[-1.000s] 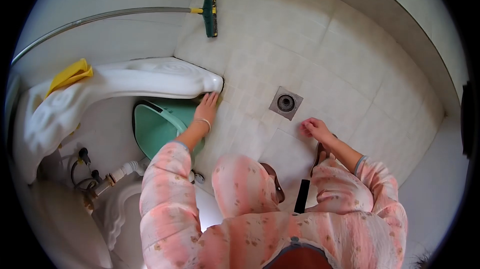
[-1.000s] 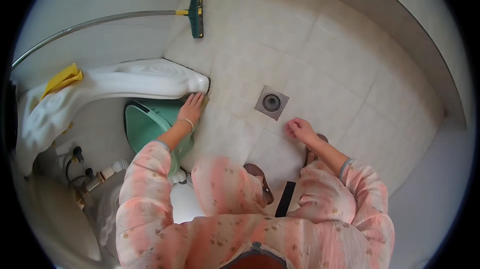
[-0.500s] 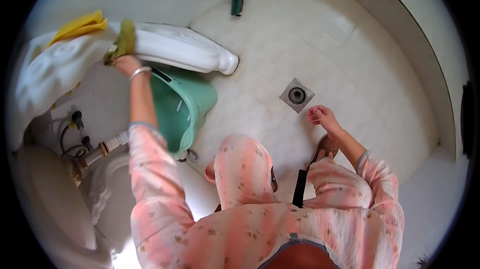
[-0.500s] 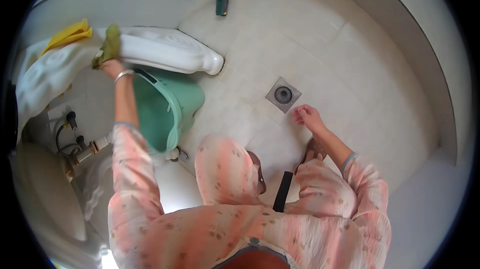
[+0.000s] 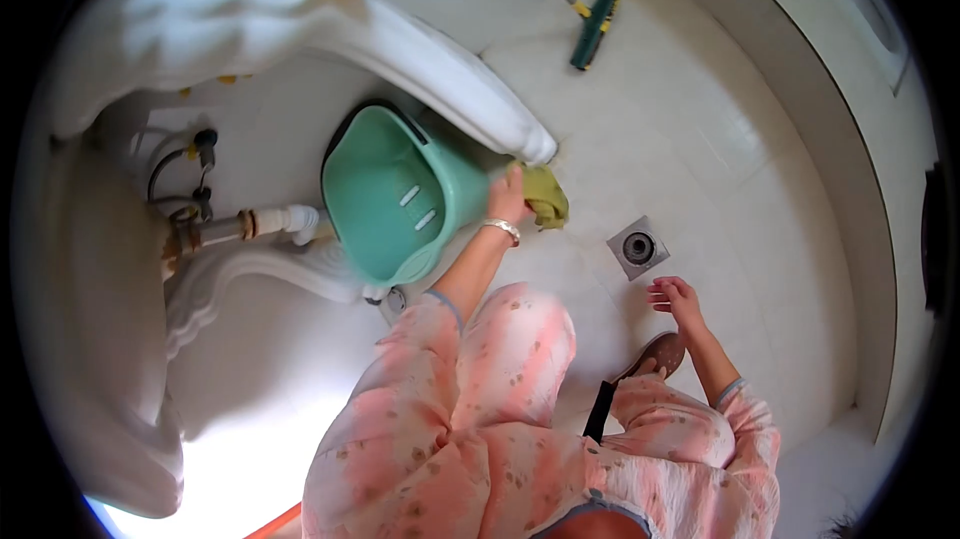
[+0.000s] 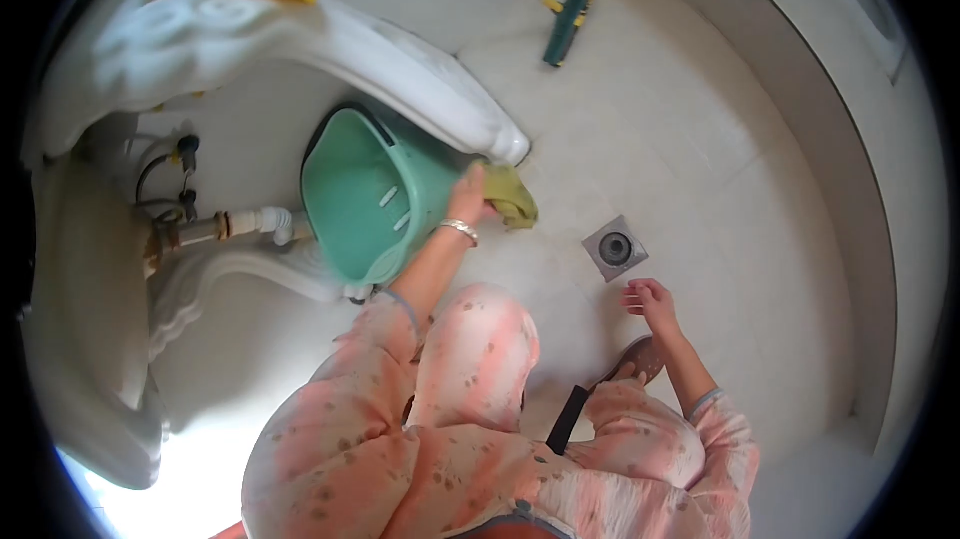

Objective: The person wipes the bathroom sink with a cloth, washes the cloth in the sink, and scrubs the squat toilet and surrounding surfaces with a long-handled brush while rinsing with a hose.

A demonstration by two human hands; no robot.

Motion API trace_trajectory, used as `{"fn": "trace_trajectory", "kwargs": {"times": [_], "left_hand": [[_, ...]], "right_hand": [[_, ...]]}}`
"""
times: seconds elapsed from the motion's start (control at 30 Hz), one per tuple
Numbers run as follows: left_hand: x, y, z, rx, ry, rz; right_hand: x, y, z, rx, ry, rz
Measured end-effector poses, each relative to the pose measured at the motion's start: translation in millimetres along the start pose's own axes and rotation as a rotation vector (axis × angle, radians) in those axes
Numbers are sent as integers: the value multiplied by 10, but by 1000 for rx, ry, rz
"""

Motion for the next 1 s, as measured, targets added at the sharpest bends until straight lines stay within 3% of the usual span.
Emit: {"fn": "trace_trajectory", "kwargs": {"times": [0.03,0.1,0.13,0.2,0.27,0.3,0.37,0.4,0.47,0.53,0.6,0.63,0.7,0.77,0.83,0.9,0.97,1.0], "left_hand": [[-49,202,-259,156,85,216],[-305,766,-856,-370,345,580],[-642,1189,-1030,-443,598,683],[-678,1828,-1368,-449,533,1055],[-405,2271,-1444,-155,566,986],[76,2423,-1415,21,653,1142],[-124,2420,-840,-216,755,1184],[108,2281,-789,95,1003,1173],[127,1848,-497,254,806,841],[240,1357,-283,402,823,916],[166,1070,-262,428,591,653],[97,1025,-313,429,592,656],[70,805,-525,412,476,409],[53,587,-802,235,372,477],[-550,807,-915,281,319,519],[-850,890,-1084,352,345,575],[-972,902,-1208,264,349,478],[-1101,1004,-1261,202,384,567]], "right_hand": [[8,-36,2,-11,16,-11],[59,-90,-34,-10,39,-22],[55,-114,-18,-12,28,-26],[51,-151,-2,-24,19,-29],[73,-90,19,-21,8,-17],[123,-84,46,-20,2,-7],[145,-128,109,-35,-31,-14],[151,-132,138,-28,-28,-22],[159,-109,181,-35,-55,-29],[84,-178,212,-18,-65,-46],[101,-66,169,-33,-65,-28],[123,-36,143,-42,-53,-21],[128,1,134,-35,-56,-14],[151,66,116,-29,-56,-8],[197,164,76,-11,-62,-22],[189,144,69,1,-42,-16],[209,152,55,9,-38,4],[214,114,47,21,-33,-15]]}}
Point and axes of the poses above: each hand's wrist, its own x-axis towards the middle knuckle, its own z-axis out of the palm, y = z × x, the point moved 6 cm from there along x, towards the middle knuckle, and after that the axes turned 5 degrees about -x, right-handed, at the moved point
